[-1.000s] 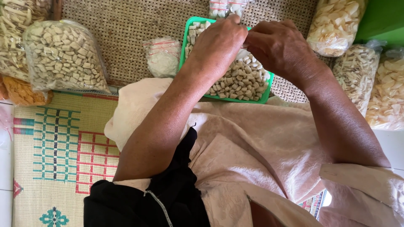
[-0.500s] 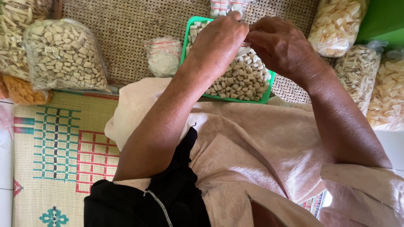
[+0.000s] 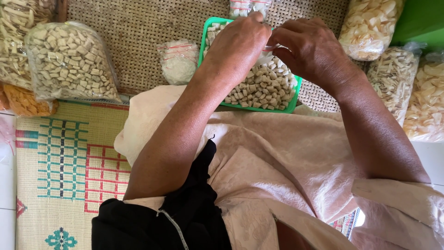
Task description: The person sits on a mat and repeatedly transfers small, light-colored food pieces from a green tray into small clear plastic bags. They open each bag, fill it by hand, and set it aside, continuing the process throughout the clip.
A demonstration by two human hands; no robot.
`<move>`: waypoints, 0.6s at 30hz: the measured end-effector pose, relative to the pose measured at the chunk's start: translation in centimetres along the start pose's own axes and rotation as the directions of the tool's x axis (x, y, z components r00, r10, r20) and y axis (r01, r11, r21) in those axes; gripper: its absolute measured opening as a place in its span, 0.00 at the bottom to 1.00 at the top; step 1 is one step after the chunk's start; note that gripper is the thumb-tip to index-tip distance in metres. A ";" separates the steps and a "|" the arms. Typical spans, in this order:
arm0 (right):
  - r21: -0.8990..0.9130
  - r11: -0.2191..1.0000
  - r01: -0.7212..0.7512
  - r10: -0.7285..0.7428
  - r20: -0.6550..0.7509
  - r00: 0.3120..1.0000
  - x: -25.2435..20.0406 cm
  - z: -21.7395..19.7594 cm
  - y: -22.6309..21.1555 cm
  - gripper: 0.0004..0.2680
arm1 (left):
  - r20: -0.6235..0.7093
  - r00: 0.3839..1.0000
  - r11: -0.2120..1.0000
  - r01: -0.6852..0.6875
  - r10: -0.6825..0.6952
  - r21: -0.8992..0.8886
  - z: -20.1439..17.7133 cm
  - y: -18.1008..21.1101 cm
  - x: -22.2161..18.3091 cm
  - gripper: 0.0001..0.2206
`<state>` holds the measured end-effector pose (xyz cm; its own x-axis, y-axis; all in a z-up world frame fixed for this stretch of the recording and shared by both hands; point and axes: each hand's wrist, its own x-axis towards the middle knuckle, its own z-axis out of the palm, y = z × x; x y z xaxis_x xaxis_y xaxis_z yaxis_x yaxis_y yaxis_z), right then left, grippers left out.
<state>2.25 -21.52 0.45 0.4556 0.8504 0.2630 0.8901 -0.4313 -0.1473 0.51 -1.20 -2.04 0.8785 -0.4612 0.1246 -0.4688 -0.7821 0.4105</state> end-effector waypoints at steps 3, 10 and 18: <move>0.022 1.000 0.000 -0.001 0.036 0.999 0.0 -0.1 0.0 0.02 | -0.013 1.000 0.999 -0.018 0.018 0.027 0.2 -0.1 0.1 0.10; -0.071 0.997 -0.021 0.029 0.111 0.993 -0.5 0.5 0.3 0.07 | -0.004 1.000 1.000 -0.021 0.021 0.000 0.2 0.0 0.0 0.09; -0.317 0.945 -0.079 0.176 0.290 0.941 -0.4 0.5 -0.5 0.10 | -0.003 0.998 0.998 -0.058 0.058 0.033 0.2 0.4 -0.3 0.10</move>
<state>1.56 -21.49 -0.10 0.5817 0.8115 -0.0552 0.8090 -0.5702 0.1428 0.01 -1.43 -2.11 0.8501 -0.5046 0.1505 -0.5216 -0.7677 0.3722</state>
